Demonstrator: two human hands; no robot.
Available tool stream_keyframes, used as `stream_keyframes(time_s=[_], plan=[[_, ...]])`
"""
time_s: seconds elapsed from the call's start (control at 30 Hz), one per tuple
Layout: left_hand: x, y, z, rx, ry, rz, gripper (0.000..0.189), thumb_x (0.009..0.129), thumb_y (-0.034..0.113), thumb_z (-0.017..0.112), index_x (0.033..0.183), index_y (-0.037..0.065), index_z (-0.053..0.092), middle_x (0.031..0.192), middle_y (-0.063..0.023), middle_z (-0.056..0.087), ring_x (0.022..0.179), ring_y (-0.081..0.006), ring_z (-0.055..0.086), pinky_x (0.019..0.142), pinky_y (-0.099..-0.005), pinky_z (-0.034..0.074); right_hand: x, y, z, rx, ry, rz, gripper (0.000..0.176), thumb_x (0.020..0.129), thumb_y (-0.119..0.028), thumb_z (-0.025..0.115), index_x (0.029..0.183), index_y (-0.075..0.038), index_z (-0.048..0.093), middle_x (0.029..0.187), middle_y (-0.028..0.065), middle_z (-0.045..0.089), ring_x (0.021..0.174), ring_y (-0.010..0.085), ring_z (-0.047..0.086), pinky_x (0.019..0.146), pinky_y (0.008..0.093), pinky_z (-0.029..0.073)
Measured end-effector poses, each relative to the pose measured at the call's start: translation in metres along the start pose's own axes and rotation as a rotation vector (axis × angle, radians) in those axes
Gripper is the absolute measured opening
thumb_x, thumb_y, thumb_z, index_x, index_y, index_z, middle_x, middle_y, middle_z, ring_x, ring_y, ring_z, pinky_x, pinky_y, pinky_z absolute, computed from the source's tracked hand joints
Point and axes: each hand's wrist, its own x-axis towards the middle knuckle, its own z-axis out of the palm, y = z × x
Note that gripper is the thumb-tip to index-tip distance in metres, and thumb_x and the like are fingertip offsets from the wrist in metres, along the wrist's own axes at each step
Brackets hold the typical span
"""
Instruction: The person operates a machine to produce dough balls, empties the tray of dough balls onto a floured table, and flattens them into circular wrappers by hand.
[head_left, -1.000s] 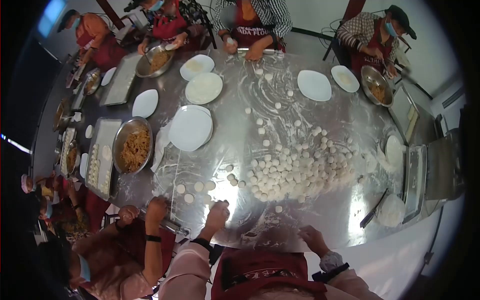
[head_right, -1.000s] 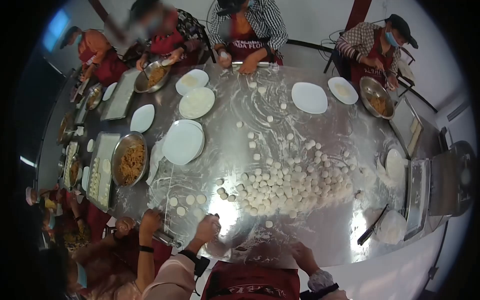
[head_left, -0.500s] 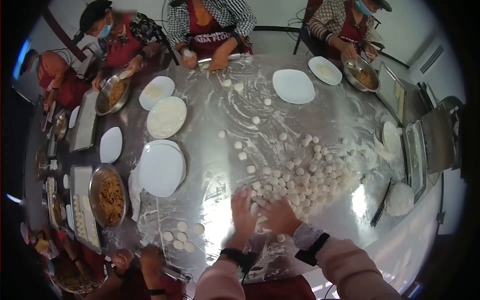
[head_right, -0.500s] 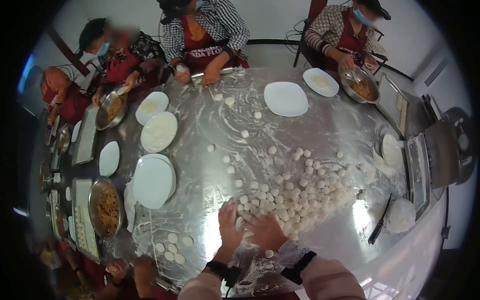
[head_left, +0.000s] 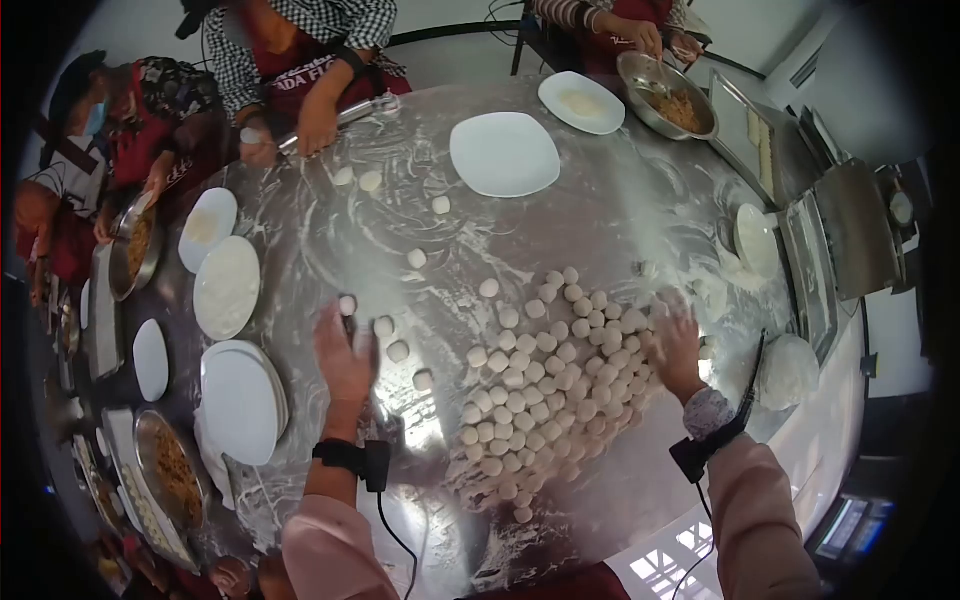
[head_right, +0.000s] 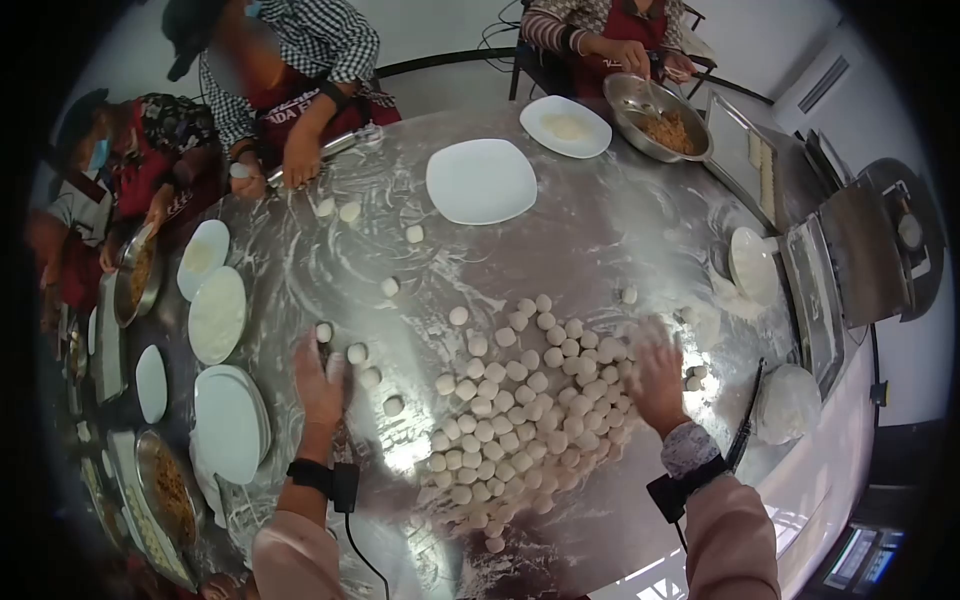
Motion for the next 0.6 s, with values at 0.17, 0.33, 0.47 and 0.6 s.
stream_keyframes(time_s=[0.17, 0.33, 0.47, 0.6], plan=[[0.020, 0.054, 0.025, -0.095, -0.368, 0.390, 0.056, 0.089, 0.024, 0.067, 0.140, 0.011, 0.051, 0.142, -0.0174, 0.048, 0.131, -0.0381, 0.044, 0.112, -0.0467, 0.032, 0.017, 0.097, 0.038, 0.292, 0.191, 0.346, 0.055, 0.099, -0.029, 0.049, 0.145, -0.001, 0.041, 0.150, 0.0207, 0.040, 0.138, 0.0414, 0.036, 0.118, 0.0508, 0.022], [0.115, 0.034, 0.052, -0.167, -0.336, 0.296, 0.058, 0.095, 0.026, 0.060, 0.149, 0.014, 0.042, 0.146, -0.0183, 0.043, 0.137, -0.0369, 0.038, 0.115, -0.0450, 0.030, 0.013, 0.218, 0.111, 0.098, 0.316, 0.365, 0.049, 0.101, -0.027, 0.047, 0.141, 0.000, 0.047, 0.146, 0.0219, 0.044, 0.134, 0.0396, 0.041, 0.114, 0.0453, 0.029], [0.151, 0.045, 0.099, -0.141, -0.424, 0.348, 0.060, 0.097, 0.027, 0.056, 0.151, 0.014, 0.036, 0.149, -0.0189, 0.040, 0.140, -0.0378, 0.034, 0.117, -0.0467, 0.026, 0.047, 0.159, 0.083, 0.580, 0.324, 0.430, 0.046, 0.099, -0.028, 0.050, 0.134, 0.002, 0.051, 0.138, 0.0204, 0.050, 0.131, 0.0366, 0.043, 0.113, 0.0427, 0.031], [0.120, 0.101, 0.111, 0.011, -0.560, 0.549, 0.059, 0.092, 0.027, 0.062, 0.148, 0.015, 0.043, 0.147, -0.0150, 0.046, 0.142, -0.0356, 0.032, 0.119, -0.0477, 0.025, 0.074, 0.093, 0.047, 0.546, -0.050, 0.012, 0.062, 0.094, -0.034, 0.063, 0.147, -0.009, 0.043, 0.155, 0.0137, 0.036, 0.148, 0.0341, 0.024, 0.122, 0.0458, 0.017]])
